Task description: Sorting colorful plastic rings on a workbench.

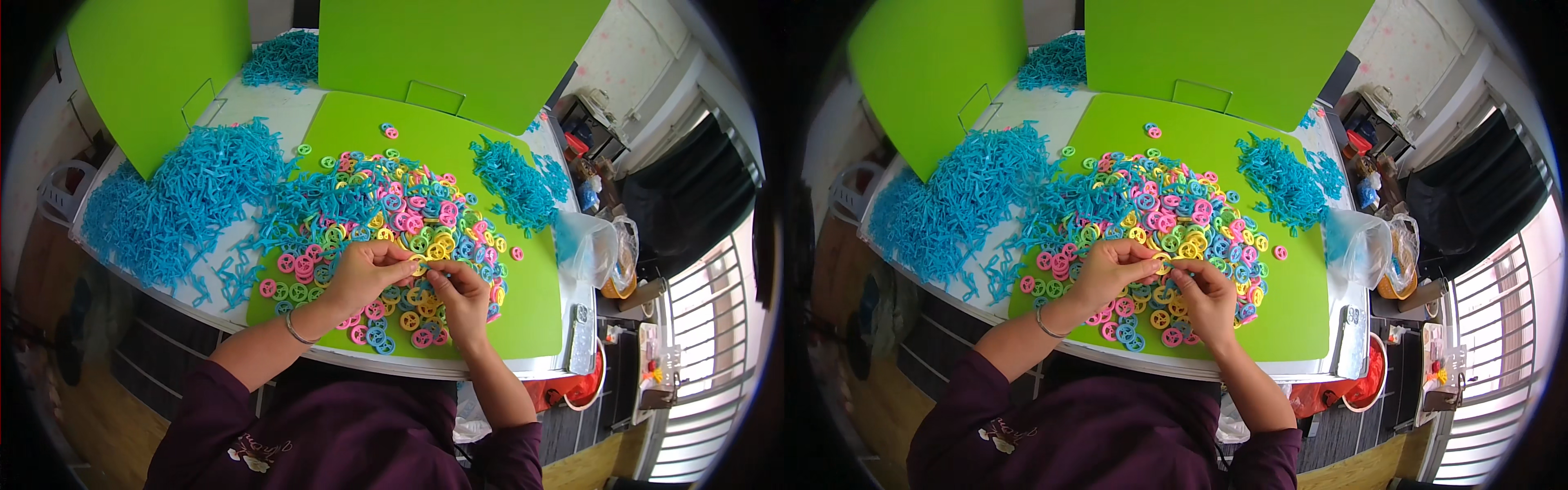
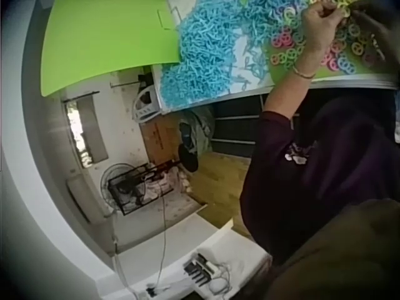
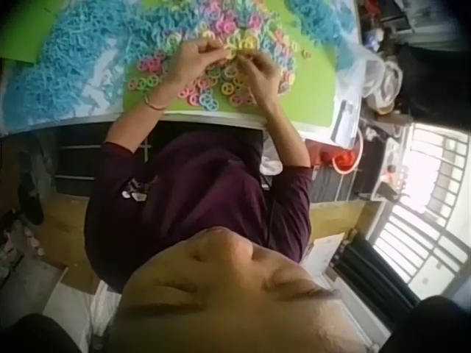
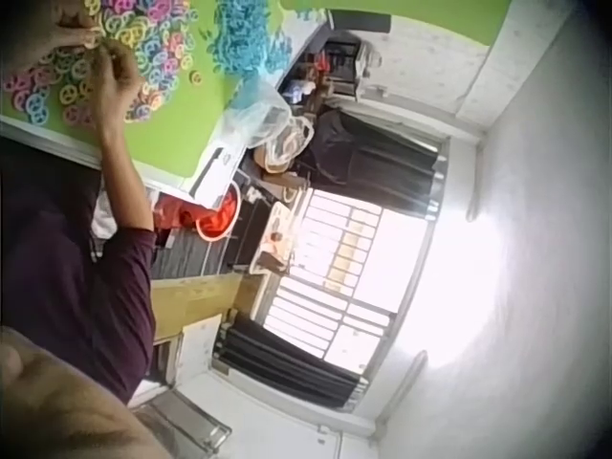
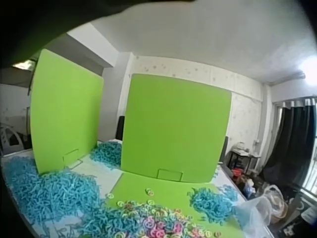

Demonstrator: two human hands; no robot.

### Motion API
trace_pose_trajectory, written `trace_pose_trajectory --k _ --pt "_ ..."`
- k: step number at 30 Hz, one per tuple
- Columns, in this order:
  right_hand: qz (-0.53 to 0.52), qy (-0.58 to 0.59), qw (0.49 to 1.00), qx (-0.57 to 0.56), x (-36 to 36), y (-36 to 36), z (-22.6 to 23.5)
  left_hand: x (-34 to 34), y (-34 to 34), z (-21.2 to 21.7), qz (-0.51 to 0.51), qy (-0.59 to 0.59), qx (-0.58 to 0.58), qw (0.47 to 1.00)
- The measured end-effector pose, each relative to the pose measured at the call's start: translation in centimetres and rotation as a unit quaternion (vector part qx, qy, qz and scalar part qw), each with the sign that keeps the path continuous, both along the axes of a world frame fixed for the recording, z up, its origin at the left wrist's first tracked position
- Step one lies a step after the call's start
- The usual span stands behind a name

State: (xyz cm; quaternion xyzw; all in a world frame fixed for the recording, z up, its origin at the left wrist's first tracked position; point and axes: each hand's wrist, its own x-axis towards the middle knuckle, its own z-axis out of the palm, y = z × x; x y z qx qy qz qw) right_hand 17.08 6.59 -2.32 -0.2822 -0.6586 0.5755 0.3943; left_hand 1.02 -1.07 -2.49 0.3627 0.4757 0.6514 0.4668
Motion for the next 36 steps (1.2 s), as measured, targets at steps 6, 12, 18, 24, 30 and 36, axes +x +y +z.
trace_pose_trajectory --k 6,12,18,24,30,36 --pt "-0.038 -0.092 0.942 0.32 -0.1 0.1 0.3 0.0 0.2 -0.5 -0.008 -0.096 -0.039 0.995" --pt "-0.024 -0.064 0.939 0.337 -0.1 0.1 0.9 -0.3 0.0 -0.3 -0.041 -0.183 -0.057 0.981" --pt "-0.007 -0.076 0.939 0.336 0.1 0.0 1.8 -0.6 0.0 -0.2 -0.047 -0.194 -0.068 0.977" --pt "-0.014 -0.088 0.911 0.402 0.3 0.0 1.4 -0.2 0.0 0.1 -0.017 -0.06 -0.012 0.998" --pt "-0.042 -0.093 0.835 0.54 0.0 -0.1 1.5 0.0 -0.4 0.8 0.009 -0.015 0.018 1.0" --pt "-0.047 -0.092 0.826 0.554 0.1 -0.2 1.5 -0.2 -0.6 1.0 0.029 0.167 0.067 0.983"
